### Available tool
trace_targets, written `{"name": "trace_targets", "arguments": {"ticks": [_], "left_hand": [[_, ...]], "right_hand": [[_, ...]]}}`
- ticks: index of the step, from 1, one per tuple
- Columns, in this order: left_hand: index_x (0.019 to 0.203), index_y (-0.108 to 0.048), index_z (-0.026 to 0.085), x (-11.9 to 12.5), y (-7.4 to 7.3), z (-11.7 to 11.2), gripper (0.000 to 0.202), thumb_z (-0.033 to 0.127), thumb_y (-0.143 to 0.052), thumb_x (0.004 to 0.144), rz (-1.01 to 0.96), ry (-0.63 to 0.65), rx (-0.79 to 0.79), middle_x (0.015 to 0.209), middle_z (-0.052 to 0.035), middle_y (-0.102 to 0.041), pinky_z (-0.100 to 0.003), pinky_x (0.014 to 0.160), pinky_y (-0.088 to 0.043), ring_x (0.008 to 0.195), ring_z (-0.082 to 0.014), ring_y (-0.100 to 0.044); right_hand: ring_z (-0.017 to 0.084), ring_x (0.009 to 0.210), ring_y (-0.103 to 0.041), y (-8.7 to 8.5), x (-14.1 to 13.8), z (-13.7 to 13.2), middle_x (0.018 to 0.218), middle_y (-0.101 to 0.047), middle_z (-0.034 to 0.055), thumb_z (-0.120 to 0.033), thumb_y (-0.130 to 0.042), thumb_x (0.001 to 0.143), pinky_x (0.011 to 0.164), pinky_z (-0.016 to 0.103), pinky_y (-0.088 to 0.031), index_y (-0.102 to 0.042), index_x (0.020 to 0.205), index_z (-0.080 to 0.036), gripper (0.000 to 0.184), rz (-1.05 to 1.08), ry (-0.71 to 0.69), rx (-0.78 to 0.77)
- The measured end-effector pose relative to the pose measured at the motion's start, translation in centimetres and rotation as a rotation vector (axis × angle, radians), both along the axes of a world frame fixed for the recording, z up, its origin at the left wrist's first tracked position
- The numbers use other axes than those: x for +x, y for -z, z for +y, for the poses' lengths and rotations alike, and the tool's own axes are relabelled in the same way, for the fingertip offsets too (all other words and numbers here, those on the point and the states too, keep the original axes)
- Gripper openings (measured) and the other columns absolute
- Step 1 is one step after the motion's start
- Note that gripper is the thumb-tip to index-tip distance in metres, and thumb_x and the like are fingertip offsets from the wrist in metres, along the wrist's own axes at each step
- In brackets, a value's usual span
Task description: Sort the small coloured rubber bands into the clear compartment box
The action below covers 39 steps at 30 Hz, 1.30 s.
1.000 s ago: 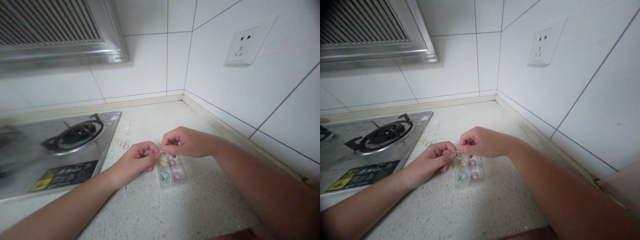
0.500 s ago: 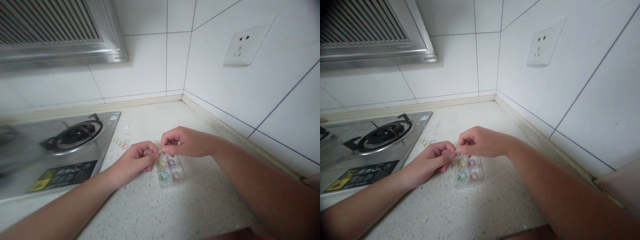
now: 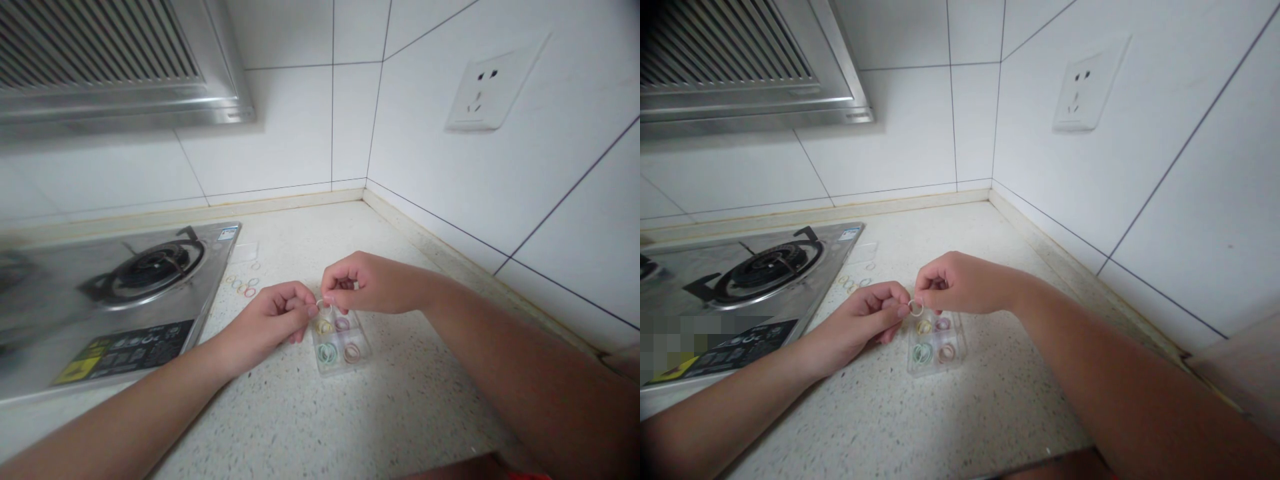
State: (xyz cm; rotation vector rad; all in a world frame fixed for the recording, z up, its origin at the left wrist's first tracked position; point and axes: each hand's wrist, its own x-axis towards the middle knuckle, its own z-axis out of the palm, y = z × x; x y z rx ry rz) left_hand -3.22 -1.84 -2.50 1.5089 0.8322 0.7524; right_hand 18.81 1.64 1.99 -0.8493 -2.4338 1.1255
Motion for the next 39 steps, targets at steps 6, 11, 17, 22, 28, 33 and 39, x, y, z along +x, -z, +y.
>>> {"name": "trace_targets", "arguments": {"ticks": [6,11,17,22,28,33,39], "left_hand": [[0.087,-0.058,0.017,-0.01,0.0,-0.05,0.023,0.04,-0.064,0.088,-0.002,0.001,0.003,0.052,0.0077,-0.05,-0.02,0.048,-0.026,0.047,-0.0072,-0.037],[0.087,-0.058,0.016,-0.02,0.04,-0.01,0.025,0.041,-0.064,0.089,-0.001,0.002,0.004,0.052,0.0081,-0.049,-0.02,0.047,-0.025,0.047,-0.0066,-0.035],[0.088,-0.058,0.016,-0.1,0.12,0.08,0.023,0.038,-0.063,0.09,0.006,-0.001,0.002,0.052,0.0085,-0.05,-0.02,0.047,-0.025,0.047,-0.0061,-0.035],[0.087,-0.058,0.016,-0.1,0.17,0.09,0.022,0.037,-0.063,0.091,-0.01,0.003,0.01,0.052,0.0084,-0.05,-0.02,0.047,-0.026,0.047,-0.006,-0.036],[0.089,-0.058,0.016,-0.15,0.25,0.21,0.023,0.039,-0.063,0.09,-0.003,0.007,-0.003,0.052,0.0084,-0.05,-0.02,0.046,-0.024,0.046,-0.0062,-0.035],[0.088,-0.058,0.016,-0.11,0.11,0.11,0.023,0.038,-0.063,0.09,-0.002,-0.003,0.004,0.052,0.0081,-0.05,-0.02,0.047,-0.025,0.047,-0.0063,-0.035],[0.089,-0.059,0.017,-0.21,0.27,0.14,0.022,0.038,-0.062,0.091,0.005,0.016,0.015,0.052,0.0083,-0.05,-0.021,0.048,-0.026,0.047,-0.0066,-0.036]], "right_hand": [[0.011,0.065,-0.057,-0.15,-0.01,-0.08,0.071,-0.066,0.0006,-0.028,-0.055,0.09,0.06,0.023,-0.042,-0.066,0.083,-0.015,0.019,-0.02,-0.001,0.013],[0.011,0.065,-0.058,-0.13,0.01,-0.11,0.071,-0.067,0.0002,-0.025,-0.055,0.089,0.061,0.023,-0.042,-0.066,0.083,-0.015,0.016,-0.017,0.003,0.024],[0.01,0.064,-0.055,-0.07,-0.09,-0.03,0.07,-0.064,-0.0005,-0.031,-0.059,0.089,0.059,0.022,-0.041,-0.067,0.084,-0.014,0.019,0.02,-0.01,0.023],[0.01,0.064,-0.053,0.08,-0.1,-0.01,0.07,-0.062,-0.0009,-0.028,-0.059,0.088,0.057,0.022,-0.04,-0.067,0.084,-0.014,0.016,0.015,-0.001,0.03],[0.009,0.062,-0.052,-0.05,-0.05,-0.1,0.069,-0.062,-0.0013,-0.027,-0.057,0.088,0.056,0.021,-0.039,-0.067,0.083,-0.014,0.017,-0.001,0.009,0.041],[0.009,0.061,-0.051,-0.26,-0.03,-0.19,0.067,-0.061,-0.0016,-0.025,-0.056,0.088,0.056,0.021,-0.038,-0.067,0.082,-0.014,0.017,0.0,0.01,0.049],[0.009,0.06,-0.051,-0.23,0.09,0.07,0.068,-0.064,-0.0007,-0.027,-0.056,0.089,0.056,0.022,-0.037,-0.07,0.087,-0.015,0.019,-0.034,0.06,0.052]]}}
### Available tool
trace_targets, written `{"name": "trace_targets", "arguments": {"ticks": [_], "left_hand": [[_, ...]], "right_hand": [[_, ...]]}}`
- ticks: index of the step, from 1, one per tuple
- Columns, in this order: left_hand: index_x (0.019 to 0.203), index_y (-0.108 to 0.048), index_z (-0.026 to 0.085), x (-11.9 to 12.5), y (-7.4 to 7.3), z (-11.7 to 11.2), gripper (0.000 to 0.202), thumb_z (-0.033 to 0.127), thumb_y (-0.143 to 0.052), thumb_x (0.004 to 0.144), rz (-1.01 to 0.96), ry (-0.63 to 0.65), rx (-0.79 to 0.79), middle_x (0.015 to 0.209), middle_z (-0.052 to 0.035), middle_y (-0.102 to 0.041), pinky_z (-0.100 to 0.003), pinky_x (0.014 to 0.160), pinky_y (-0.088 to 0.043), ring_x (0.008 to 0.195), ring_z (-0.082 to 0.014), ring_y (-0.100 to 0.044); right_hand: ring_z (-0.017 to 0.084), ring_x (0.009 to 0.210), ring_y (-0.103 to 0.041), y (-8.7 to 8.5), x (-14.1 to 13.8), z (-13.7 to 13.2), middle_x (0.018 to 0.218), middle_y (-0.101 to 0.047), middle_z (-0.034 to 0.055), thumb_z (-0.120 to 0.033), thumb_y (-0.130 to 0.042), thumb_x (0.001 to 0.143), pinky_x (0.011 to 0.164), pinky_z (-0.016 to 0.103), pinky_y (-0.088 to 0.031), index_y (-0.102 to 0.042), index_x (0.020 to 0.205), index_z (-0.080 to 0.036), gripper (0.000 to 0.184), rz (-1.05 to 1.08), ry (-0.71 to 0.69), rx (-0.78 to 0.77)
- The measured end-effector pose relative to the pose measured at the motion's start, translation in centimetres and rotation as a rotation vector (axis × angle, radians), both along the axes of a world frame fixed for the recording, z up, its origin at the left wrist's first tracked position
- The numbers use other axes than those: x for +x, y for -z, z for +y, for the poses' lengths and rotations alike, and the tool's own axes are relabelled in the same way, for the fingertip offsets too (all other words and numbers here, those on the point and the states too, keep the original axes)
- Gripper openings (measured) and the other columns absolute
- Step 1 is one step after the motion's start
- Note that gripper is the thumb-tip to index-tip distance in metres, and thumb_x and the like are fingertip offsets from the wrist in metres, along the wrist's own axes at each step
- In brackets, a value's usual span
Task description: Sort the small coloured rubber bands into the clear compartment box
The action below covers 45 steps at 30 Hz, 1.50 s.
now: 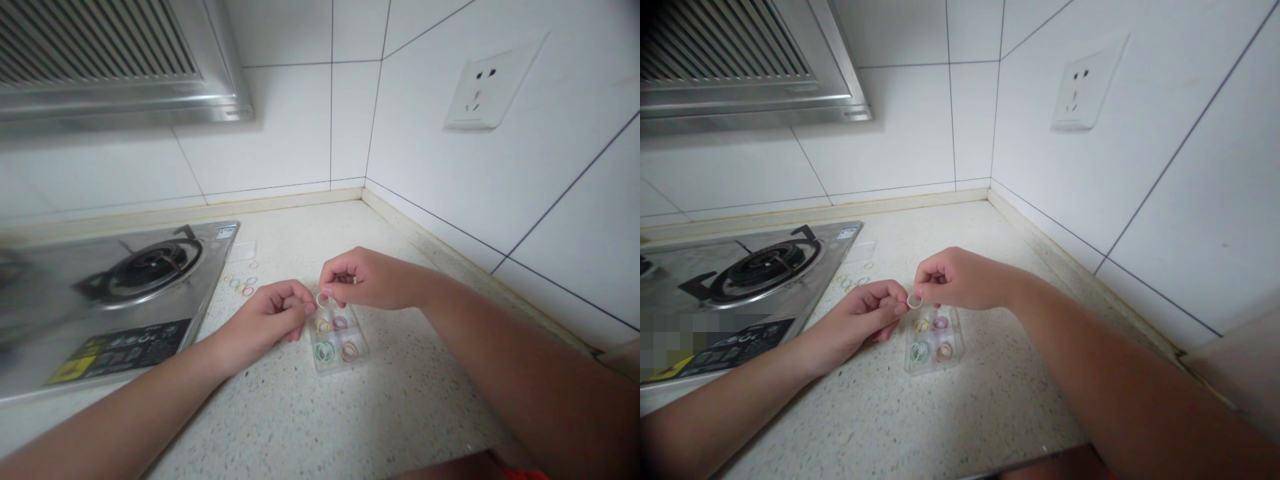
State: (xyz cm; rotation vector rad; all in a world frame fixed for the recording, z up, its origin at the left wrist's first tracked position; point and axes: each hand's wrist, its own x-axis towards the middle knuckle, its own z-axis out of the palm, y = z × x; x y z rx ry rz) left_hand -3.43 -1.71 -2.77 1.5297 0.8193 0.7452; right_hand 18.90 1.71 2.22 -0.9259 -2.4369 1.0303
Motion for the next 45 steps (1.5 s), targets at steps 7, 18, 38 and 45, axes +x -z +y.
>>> {"name": "trace_targets", "arguments": {"ticks": [7,18,38,45], "left_hand": [[0.087,-0.058,0.017,-0.07,-0.1,-0.01,0.02,0.036,-0.062,0.092,0.019,0.005,0.013,0.054,0.0079,-0.05,-0.021,0.049,-0.025,0.049,-0.0065,-0.035],[0.086,-0.058,0.017,0.0,-0.13,-0.03,0.02,0.036,-0.062,0.091,0.016,0.006,0.008,0.053,0.008,-0.05,-0.021,0.049,-0.026,0.048,-0.0069,-0.036],[0.089,-0.059,0.017,-0.13,-0.14,-0.04,0.02,0.036,-0.062,0.091,0.031,0.011,0.008,0.054,0.0075,-0.05,-0.02,0.049,-0.026,0.049,-0.0069,-0.035],[0.086,-0.059,0.017,0.0,-0.38,-0.14,0.023,0.039,-0.062,0.09,0.046,0.001,0.007,0.053,0.007,-0.05,-0.021,0.048,-0.024,0.048,-0.0074,-0.034]], "right_hand": [[0.009,0.057,-0.05,0.07,0.12,0.46,0.066,-0.063,-0.0015,-0.026,-0.055,0.09,0.056,0.023,-0.038,-0.066,0.084,-0.014,0.017,0.124,0.029,-0.103],[0.008,0.057,-0.05,-0.55,0.63,0.13,0.062,-0.06,-0.0027,-0.025,-0.058,0.09,0.055,0.022,-0.037,-0.068,0.082,-0.014,0.016,0.177,-0.066,-0.147],[0.006,0.055,-0.047,-0.61,0.88,-0.03,0.063,-0.057,-0.0039,-0.023,-0.066,0.086,0.049,0.017,-0.036,-0.066,0.08,-0.013,0.012,0.317,-0.143,-0.247],[0.005,0.054,-0.045,-0.06,1.0,0.38,0.063,-0.057,-0.0038,-0.033,-0.072,0.082,0.05,0.018,-0.034,-0.068,0.083,-0.012,0.021,0.236,-0.114,-0.223]]}}
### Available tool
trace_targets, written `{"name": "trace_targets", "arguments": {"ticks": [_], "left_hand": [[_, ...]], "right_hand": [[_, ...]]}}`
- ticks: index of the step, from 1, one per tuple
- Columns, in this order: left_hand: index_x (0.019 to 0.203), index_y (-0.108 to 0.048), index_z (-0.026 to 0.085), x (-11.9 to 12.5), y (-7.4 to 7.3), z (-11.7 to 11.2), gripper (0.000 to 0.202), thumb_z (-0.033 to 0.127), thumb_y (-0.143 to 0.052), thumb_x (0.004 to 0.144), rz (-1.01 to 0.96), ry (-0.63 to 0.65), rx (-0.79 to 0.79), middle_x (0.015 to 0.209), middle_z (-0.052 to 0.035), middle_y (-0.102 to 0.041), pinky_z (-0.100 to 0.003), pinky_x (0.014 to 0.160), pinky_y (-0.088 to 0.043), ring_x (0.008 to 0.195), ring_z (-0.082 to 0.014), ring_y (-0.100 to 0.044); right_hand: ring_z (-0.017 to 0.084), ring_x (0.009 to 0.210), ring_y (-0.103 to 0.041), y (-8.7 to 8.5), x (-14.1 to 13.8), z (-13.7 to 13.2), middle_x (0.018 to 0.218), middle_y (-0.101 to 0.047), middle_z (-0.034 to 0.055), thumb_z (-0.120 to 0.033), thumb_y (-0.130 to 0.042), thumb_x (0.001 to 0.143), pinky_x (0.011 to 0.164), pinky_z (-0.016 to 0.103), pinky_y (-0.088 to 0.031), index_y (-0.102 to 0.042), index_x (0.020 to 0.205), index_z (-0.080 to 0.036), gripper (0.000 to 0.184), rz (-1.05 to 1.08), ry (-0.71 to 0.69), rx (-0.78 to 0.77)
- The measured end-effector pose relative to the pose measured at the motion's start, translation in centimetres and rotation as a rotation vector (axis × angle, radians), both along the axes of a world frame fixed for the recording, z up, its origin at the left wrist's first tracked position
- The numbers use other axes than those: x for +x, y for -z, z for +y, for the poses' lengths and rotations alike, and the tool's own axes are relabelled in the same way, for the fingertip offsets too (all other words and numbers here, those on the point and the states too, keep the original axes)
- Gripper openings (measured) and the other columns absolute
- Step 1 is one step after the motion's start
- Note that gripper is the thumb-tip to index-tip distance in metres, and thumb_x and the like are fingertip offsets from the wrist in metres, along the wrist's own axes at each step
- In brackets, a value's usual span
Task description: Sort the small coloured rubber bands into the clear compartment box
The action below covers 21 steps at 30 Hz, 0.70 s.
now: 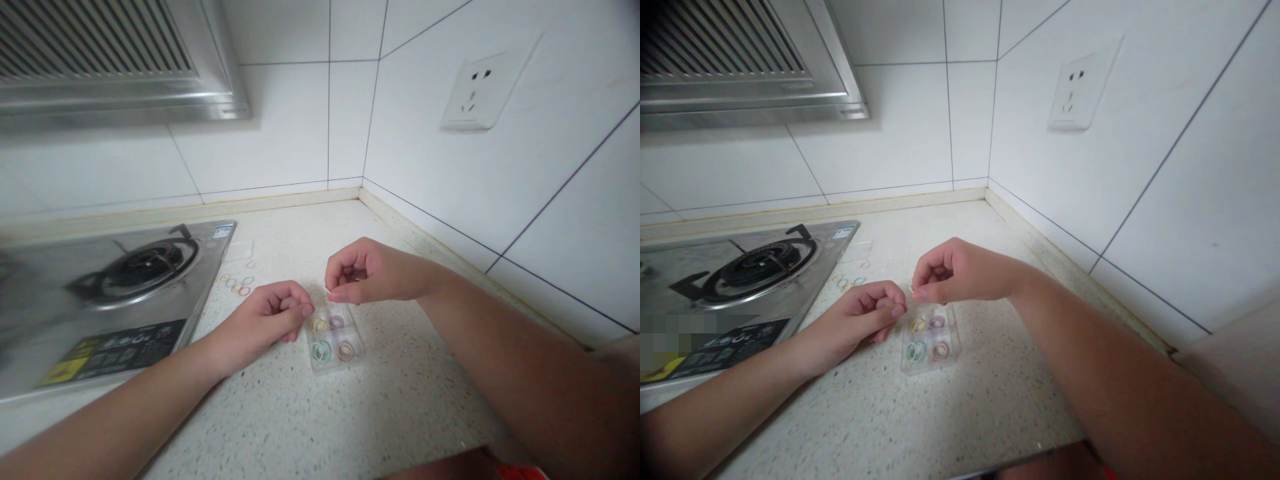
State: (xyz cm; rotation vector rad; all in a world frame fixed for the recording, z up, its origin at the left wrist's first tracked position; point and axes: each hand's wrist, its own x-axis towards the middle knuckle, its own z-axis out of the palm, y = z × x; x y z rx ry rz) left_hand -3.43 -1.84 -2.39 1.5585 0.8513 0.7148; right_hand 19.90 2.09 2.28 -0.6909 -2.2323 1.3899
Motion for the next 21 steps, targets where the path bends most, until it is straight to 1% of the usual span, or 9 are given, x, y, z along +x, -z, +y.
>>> {"name": "trace_targets", "arguments": {"ticks": [3,7,11,14,17,21], "left_hand": [[0.088,-0.059,0.017,-0.07,0.06,0.02,0.023,0.039,-0.062,0.091,0.008,0.002,0.003,0.054,0.007,-0.05,-0.021,0.049,-0.025,0.049,-0.0074,-0.035],[0.087,-0.059,0.017,-0.09,0.14,0.07,0.023,0.039,-0.062,0.09,0.021,-0.005,0.012,0.054,0.0068,-0.05,-0.021,0.049,-0.025,0.048,-0.0076,-0.036],[0.087,-0.059,0.017,-0.03,0.09,0.05,0.024,0.04,-0.062,0.09,0.034,-0.002,0.013,0.054,0.0069,-0.05,-0.021,0.049,-0.025,0.048,-0.0076,-0.036],[0.087,-0.059,0.017,0.0,0.0,0.02,0.022,0.038,-0.062,0.09,0.029,0.006,0.006,0.054,0.0071,-0.05,-0.021,0.049,-0.025,0.048,-0.0075,-0.036],[0.086,-0.059,0.017,0.01,-0.06,0.03,0.02,0.037,-0.062,0.09,0.019,0.012,-0.005,0.054,0.0071,-0.05,-0.021,0.048,-0.025,0.049,-0.0072,-0.036],[0.087,-0.059,0.017,0.01,-0.03,0.09,0.022,0.039,-0.062,0.089,0.02,0.012,-0.015,0.054,0.0065,-0.051,-0.02,0.047,-0.026,0.048,-0.0075,-0.037]], "right_hand": [[0.006,0.057,-0.049,-0.07,0.21,0.06,0.067,-0.063,-0.0016,-0.033,-0.074,0.081,0.052,0.019,-0.038,-0.07,0.084,-0.012,0.022,-0.057,-0.006,0.018],[0.007,0.058,-0.055,-0.42,0.43,0.07,0.071,-0.069,0.0012,-0.033,-0.075,0.079,0.054,0.02,-0.041,-0.073,0.084,-0.013,0.021,-0.171,-0.07,-0.04],[0.007,0.056,-0.055,-0.54,0.34,0.0,0.065,-0.066,-0.0006,-0.032,-0.073,0.081,0.053,0.019,-0.041,-0.074,0.085,-0.012,0.02,-0.294,-0.126,-0.097],[0.008,0.058,-0.057,-0.44,0.21,-0.08,0.066,-0.067,0.0001,-0.031,-0.072,0.081,0.054,0.019,-0.041,-0.075,0.088,-0.012,0.021,-0.414,-0.152,-0.105],[0.007,0.057,-0.055,-0.39,0.15,-0.17,0.067,-0.066,0.0,-0.034,-0.072,0.079,0.052,0.019,-0.039,-0.076,0.09,-0.013,0.024,-0.502,-0.157,-0.071],[0.007,0.054,-0.051,-0.53,0.07,-0.34,0.063,-0.063,-0.0017,-0.037,-0.073,0.079,0.049,0.02,-0.035,-0.078,0.088,-0.014,0.025,-0.602,-0.145,-0.009]]}}
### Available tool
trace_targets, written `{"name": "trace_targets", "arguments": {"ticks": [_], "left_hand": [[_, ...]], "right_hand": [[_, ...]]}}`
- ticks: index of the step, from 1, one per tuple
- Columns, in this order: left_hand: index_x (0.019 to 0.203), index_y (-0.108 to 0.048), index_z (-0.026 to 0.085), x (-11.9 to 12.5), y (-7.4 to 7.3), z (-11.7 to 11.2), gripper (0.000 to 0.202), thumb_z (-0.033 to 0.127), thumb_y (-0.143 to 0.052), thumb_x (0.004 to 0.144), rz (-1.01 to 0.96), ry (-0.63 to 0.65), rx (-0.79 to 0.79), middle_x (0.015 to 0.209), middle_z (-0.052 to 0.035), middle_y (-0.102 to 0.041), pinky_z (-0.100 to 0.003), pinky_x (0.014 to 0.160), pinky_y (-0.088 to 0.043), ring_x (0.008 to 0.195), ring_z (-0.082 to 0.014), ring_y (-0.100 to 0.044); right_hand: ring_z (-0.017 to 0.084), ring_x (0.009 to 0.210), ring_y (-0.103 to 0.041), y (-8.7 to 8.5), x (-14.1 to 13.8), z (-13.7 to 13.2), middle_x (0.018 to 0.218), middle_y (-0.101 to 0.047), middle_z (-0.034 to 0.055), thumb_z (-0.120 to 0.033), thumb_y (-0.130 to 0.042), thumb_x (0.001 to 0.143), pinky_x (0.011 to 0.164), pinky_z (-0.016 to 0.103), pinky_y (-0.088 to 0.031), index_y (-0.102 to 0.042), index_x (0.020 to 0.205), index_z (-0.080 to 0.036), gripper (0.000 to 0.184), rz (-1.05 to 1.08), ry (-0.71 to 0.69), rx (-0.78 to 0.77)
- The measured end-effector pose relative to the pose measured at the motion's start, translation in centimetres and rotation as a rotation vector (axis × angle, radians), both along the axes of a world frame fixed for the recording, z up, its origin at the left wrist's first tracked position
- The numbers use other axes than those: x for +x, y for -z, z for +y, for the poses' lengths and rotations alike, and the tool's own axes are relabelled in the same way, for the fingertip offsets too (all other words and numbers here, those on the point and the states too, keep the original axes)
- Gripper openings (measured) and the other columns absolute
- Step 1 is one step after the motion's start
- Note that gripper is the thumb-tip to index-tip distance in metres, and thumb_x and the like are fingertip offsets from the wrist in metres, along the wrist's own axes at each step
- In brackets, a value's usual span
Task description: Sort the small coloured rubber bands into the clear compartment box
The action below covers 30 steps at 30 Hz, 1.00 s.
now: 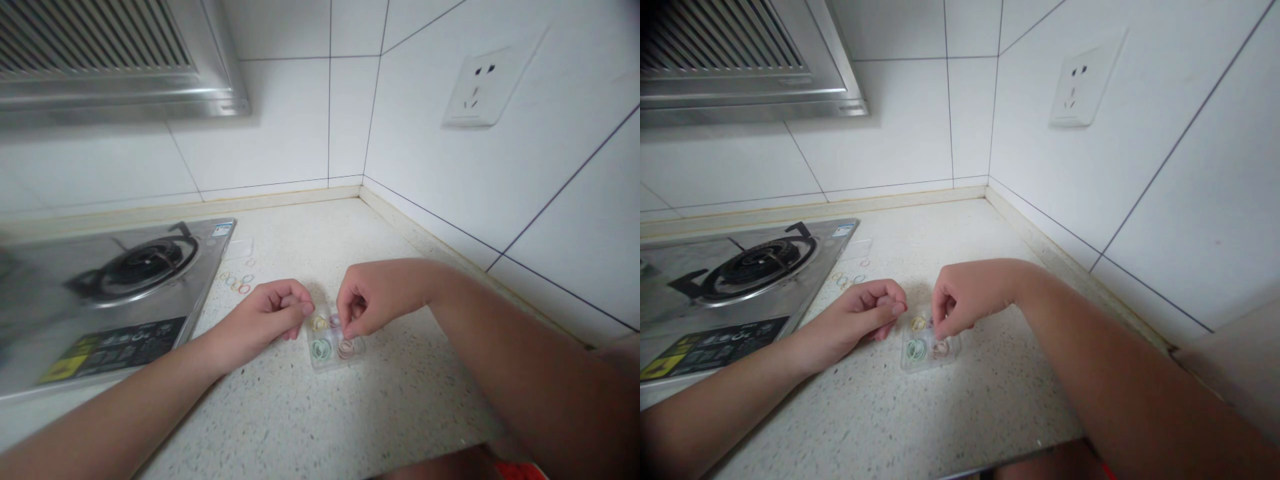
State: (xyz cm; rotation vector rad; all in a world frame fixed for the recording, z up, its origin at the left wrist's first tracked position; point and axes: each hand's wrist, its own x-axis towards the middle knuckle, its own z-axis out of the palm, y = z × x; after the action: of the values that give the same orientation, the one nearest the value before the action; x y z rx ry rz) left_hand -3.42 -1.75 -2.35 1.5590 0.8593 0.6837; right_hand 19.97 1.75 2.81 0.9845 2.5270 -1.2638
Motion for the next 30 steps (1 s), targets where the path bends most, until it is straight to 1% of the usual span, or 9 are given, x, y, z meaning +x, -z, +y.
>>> {"name": "trace_targets", "arguments": {"ticks": [6,10,14,17,22,25,28,30], "left_hand": [[0.085,-0.059,0.017,0.0,0.0,0.0,0.022,0.039,-0.063,0.088,0.015,-0.004,0.01,0.054,0.0063,-0.051,-0.02,0.046,-0.025,0.048,-0.0075,-0.037],[0.086,-0.06,0.017,0.1,0.0,0.0,0.02,0.037,-0.062,0.089,0.002,-0.002,0.002,0.054,0.0065,-0.051,-0.02,0.047,-0.025,0.048,-0.0074,-0.037],[0.086,-0.06,0.017,0.1,0.0,0.0,0.02,0.037,-0.063,0.09,-0.004,0.006,0.003,0.054,0.0067,-0.052,-0.02,0.047,-0.026,0.048,-0.0072,-0.037],[0.086,-0.061,0.017,0.0,0.0,-0.1,0.019,0.036,-0.063,0.091,0.001,0.009,0.004,0.055,0.0069,-0.052,-0.02,0.048,-0.027,0.049,-0.0069,-0.038],[0.086,-0.061,0.017,-0.1,0.0,-0.1,0.019,0.035,-0.062,0.092,0.015,0.011,0.005,0.055,0.0072,-0.051,-0.019,0.047,-0.026,0.049,-0.0063,-0.038],[0.087,-0.061,0.017,-0.1,0.0,-0.1,0.017,0.033,-0.062,0.091,0.008,0.016,0.005,0.056,0.0073,-0.052,-0.019,0.047,-0.026,0.049,-0.0062,-0.037],[0.086,-0.061,0.017,-0.1,-0.1,-0.1,0.016,0.033,-0.061,0.091,0.025,0.012,0.011,0.055,0.0075,-0.051,-0.019,0.046,-0.025,0.048,-0.006,-0.036],[0.086,-0.06,0.017,-0.1,-0.1,-0.1,0.017,0.033,-0.06,0.092,0.047,0.007,0.026,0.055,0.0076,-0.051,-0.019,0.046,-0.025,0.048,-0.0061,-0.035]], "right_hand": [[0.006,0.05,-0.047,-0.1,-0.4,-0.3,0.059,-0.06,-0.0033,-0.039,-0.073,0.079,0.046,0.02,-0.031,-0.079,0.086,-0.016,0.024,-0.076,-0.045,0.066],[0.006,0.05,-0.047,0.0,-0.7,-0.5,0.058,-0.06,-0.0038,-0.038,-0.072,0.079,0.047,0.021,-0.032,-0.079,0.086,-0.017,0.024,-0.098,-0.044,0.096],[0.006,0.05,-0.048,-0.1,-0.9,-0.7,0.059,-0.061,-0.0035,-0.041,-0.073,0.078,0.047,0.021,-0.032,-0.079,0.085,-0.017,0.026,-0.109,-0.044,0.139],[0.006,0.05,-0.049,-0.3,-0.9,-0.8,0.06,-0.062,-0.0032,-0.04,-0.074,0.077,0.048,0.021,-0.033,-0.077,0.082,-0.016,0.024,-0.086,-0.041,0.149],[0.006,0.05,-0.046,-0.4,-0.7,-0.7,0.058,-0.057,-0.0042,-0.037,-0.073,0.077,0.048,0.02,-0.033,-0.071,0.077,-0.016,0.021,-0.039,-0.003,0.172],[0.006,0.051,-0.043,-0.1,-0.5,-0.3,0.057,-0.053,-0.0047,-0.037,-0.07,0.08,0.049,0.021,-0.032,-0.067,0.073,-0.015,0.023,0.059,0.034,0.22],[0.007,0.052,-0.04,0.6,-0.1,0.5,0.057,-0.049,-0.005,-0.039,-0.063,0.086,0.05,0.022,-0.029,-0.062,0.072,-0.016,0.027,0.202,0.135,0.336],[0.008,0.055,-0.039,1.1,0.1,1.1,0.059,-0.048,-0.0046,-0.04,-0.058,0.09,0.052,0.023,-0.028,-0.059,0.072,-0.016,0.029,0.262,0.214,0.462]]}}
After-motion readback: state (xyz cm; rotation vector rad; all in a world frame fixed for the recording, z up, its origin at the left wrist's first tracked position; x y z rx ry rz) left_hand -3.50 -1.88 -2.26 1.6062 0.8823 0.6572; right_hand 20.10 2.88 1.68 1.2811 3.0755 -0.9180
